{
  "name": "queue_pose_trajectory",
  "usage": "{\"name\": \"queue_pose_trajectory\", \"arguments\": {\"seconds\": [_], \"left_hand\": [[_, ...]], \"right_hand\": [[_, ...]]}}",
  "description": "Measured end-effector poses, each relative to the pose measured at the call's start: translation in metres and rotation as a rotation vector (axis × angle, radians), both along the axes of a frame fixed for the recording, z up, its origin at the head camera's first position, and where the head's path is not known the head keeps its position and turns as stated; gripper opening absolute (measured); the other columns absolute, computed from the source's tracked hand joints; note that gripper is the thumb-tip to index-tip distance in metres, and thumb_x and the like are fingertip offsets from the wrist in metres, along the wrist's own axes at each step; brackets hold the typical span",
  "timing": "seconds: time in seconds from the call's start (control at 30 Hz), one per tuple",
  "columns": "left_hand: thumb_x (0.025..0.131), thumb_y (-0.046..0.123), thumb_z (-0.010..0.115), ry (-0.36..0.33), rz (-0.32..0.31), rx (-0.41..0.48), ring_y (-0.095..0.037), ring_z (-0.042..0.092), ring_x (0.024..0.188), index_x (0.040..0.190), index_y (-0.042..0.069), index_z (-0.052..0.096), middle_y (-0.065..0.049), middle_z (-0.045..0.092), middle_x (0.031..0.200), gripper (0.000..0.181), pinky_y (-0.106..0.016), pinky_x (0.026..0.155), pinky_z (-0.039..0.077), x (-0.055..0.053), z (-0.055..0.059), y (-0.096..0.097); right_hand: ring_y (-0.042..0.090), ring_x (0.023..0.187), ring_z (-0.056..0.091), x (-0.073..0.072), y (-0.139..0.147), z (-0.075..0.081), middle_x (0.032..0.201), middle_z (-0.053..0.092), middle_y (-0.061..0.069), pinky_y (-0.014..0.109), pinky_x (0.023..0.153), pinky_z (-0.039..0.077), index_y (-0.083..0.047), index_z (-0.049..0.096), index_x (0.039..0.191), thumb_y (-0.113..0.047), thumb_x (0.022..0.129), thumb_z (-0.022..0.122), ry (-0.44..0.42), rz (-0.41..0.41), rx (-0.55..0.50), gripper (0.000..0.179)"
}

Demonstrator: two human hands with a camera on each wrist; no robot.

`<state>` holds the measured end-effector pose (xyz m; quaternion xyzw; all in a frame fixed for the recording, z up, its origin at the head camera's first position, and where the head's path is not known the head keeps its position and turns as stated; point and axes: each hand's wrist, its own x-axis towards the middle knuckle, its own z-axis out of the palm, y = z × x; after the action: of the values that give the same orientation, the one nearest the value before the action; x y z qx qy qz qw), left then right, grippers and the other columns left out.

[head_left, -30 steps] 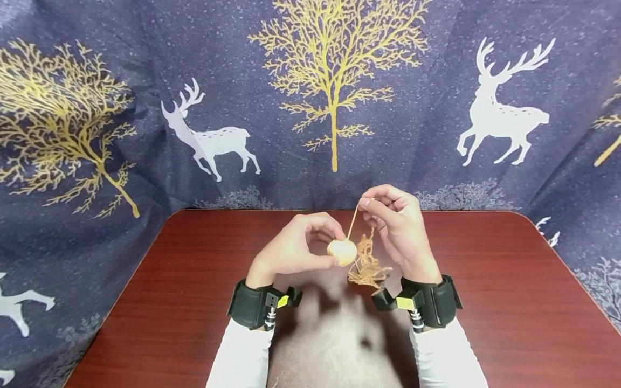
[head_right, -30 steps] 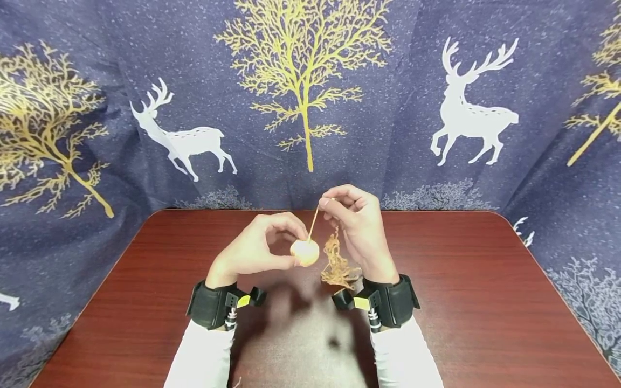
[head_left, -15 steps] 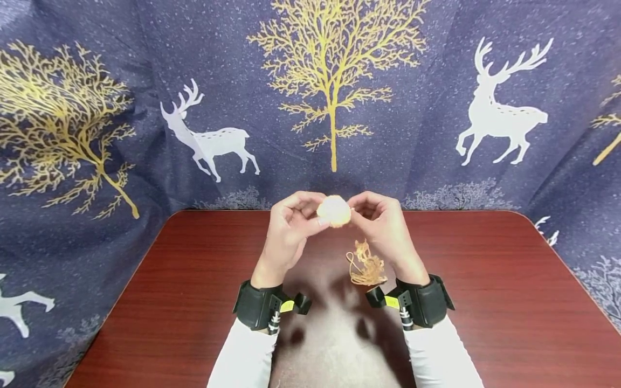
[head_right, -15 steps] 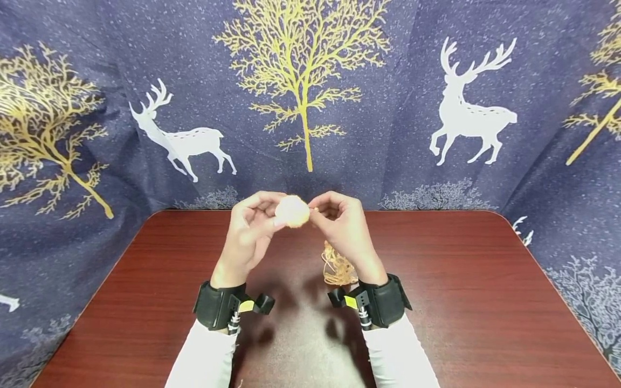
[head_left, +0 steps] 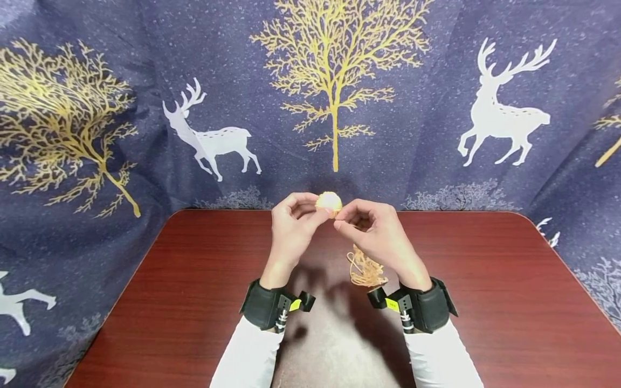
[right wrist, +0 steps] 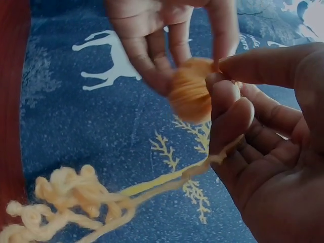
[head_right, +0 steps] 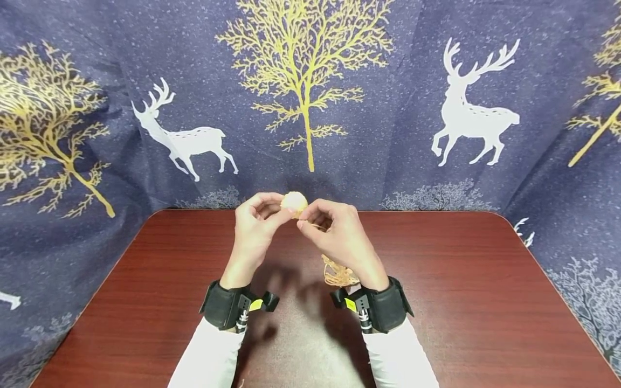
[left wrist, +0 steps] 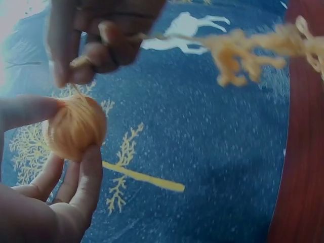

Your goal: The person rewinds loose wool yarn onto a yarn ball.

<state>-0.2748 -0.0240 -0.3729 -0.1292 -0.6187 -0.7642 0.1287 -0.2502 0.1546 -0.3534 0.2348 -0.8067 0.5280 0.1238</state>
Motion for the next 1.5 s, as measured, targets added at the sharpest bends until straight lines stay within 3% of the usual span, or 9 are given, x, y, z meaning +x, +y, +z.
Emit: {"name": "queue_pose_trajectory", "arguments": {"seconds": [0.23,0.5,0.67,0.77,0.83,1.0,1.27,1.37,1.5], "left_hand": [[0.076,-0.003,0.081,0.04,-0.053,-0.374,-0.022,0.071,0.088,0.1,-0.004,0.069,-0.015,0.071,0.098,0.027,-0.033,0.081,0.062,-0.003,-0.004,-0.008],[0.076,-0.004,0.079,0.089,-0.368,-0.564,-0.019,0.069,0.083,0.101,-0.001,0.068,-0.01,0.07,0.095,0.027,-0.036,0.081,0.061,-0.003,-0.004,-0.022],[0.078,-0.009,0.078,0.19,-0.665,-0.478,-0.019,0.068,0.093,0.104,-0.004,0.066,-0.013,0.07,0.098,0.029,-0.044,0.089,0.059,-0.003,-0.003,-0.027],[0.079,-0.013,0.077,0.215,-0.813,-0.308,-0.021,0.066,0.097,0.107,-0.006,0.064,-0.015,0.067,0.103,0.031,-0.047,0.091,0.059,-0.001,-0.001,-0.027],[0.079,-0.011,0.078,0.23,-0.841,-0.181,-0.022,0.065,0.099,0.107,-0.004,0.065,-0.015,0.066,0.106,0.032,-0.044,0.091,0.059,0.001,0.002,-0.026],[0.081,-0.006,0.073,0.233,-0.701,0.118,-0.02,0.065,0.101,0.107,0.007,0.07,-0.008,0.068,0.109,0.03,-0.031,0.088,0.057,0.007,0.007,-0.017],[0.087,-0.011,0.055,0.007,-0.374,0.5,-0.018,0.068,0.094,0.103,0.004,0.068,-0.01,0.068,0.104,0.025,-0.027,0.085,0.058,0.006,0.01,-0.005],[0.086,-0.013,0.062,0.005,-0.215,0.427,-0.017,0.069,0.09,0.101,0.001,0.068,-0.009,0.069,0.099,0.021,-0.027,0.083,0.059,0.003,0.008,-0.002],[0.08,-0.012,0.074,0.065,-0.012,0.12,-0.017,0.069,0.085,0.102,-0.006,0.069,-0.01,0.071,0.095,0.023,-0.033,0.082,0.061,0.0,0.003,-0.001]], "right_hand": [[0.014,0.066,0.063,0.0,0.008,0.002,0.082,0.07,0.007,0.023,0.056,0.053,0.001,0.072,0.094,0.003,0.088,0.074,-0.043,0.077,-0.238,0.006],[0.011,0.065,0.062,-0.004,0.014,0.005,0.078,0.07,0.004,0.019,0.058,0.051,-0.005,0.074,0.089,0.013,0.09,0.063,-0.21,0.167,-0.709,0.021],[0.01,0.063,0.061,-0.007,0.018,0.004,0.076,0.071,0.003,0.017,0.055,0.047,-0.006,0.074,0.088,0.012,0.092,0.061,-0.267,0.136,-0.846,0.023],[0.01,0.062,0.061,-0.009,0.017,0.002,0.074,0.07,0.002,0.018,0.055,0.049,-0.008,0.075,0.087,0.008,0.091,0.066,-0.249,0.052,-0.755,0.02],[0.01,0.061,0.061,-0.01,0.016,0.0,0.074,0.069,0.001,0.02,0.054,0.051,-0.007,0.075,0.088,0.005,0.09,0.07,-0.219,-0.01,-0.619,0.013],[0.011,0.06,0.059,-0.009,0.012,-0.002,0.078,0.069,0.003,0.022,0.053,0.052,0.001,0.073,0.094,-0.004,0.089,0.076,-0.121,-0.069,-0.309,0.008],[0.011,0.058,0.052,-0.006,0.002,-0.002,0.074,0.066,0.003,0.022,0.047,0.044,-0.006,0.074,0.092,-0.006,0.088,0.076,-0.057,-0.006,-0.123,0.004],[0.012,0.057,0.05,-0.003,-0.003,-0.002,0.073,0.063,0.001,0.022,0.048,0.041,-0.009,0.074,0.091,-0.008,0.088,0.076,-0.025,-0.007,-0.066,0.004],[0.012,0.059,0.051,-0.002,-0.006,-0.002,0.074,0.064,-0.001,0.022,0.05,0.042,-0.009,0.074,0.09,-0.009,0.088,0.077,0.018,-0.027,-0.028,0.004]]}}
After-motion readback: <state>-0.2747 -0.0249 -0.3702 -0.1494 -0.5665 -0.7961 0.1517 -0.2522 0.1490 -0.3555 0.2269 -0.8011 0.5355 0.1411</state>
